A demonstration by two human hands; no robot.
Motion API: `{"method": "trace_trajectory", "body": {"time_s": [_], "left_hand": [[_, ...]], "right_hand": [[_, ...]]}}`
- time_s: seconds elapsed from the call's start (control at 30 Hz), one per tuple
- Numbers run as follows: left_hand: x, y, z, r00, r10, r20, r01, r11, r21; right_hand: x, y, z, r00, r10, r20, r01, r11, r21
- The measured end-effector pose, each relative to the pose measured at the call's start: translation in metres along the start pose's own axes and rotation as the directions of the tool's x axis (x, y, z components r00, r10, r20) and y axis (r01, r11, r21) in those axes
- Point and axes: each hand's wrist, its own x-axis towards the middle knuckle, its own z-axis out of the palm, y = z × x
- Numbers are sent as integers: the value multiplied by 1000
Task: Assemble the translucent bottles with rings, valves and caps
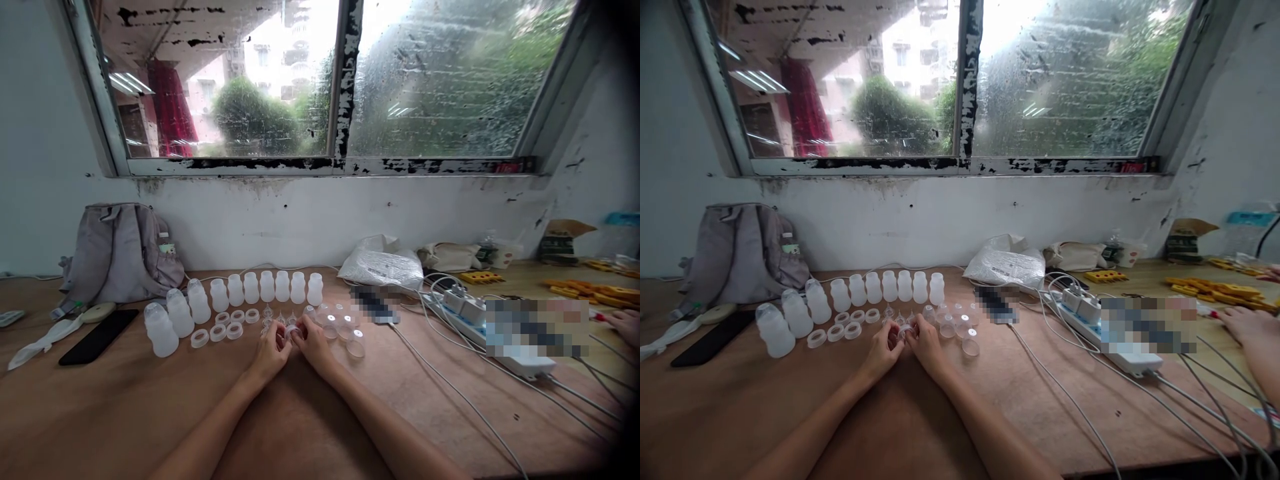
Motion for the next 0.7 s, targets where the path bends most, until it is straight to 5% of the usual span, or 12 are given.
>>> {"method": "trace_trajectory", "body": {"time_s": [0.33, 0.7], "left_hand": [[-3, 0, 3, 1000, 1, 26, -4, 996, 87], [-3, 8, 3, 999, 6, 49, -8, 999, 34]], "right_hand": [[0, 5, -1, 996, -62, 57, 70, 985, -158], [0, 6, -6, 998, -59, 27, 62, 987, -148]]}}
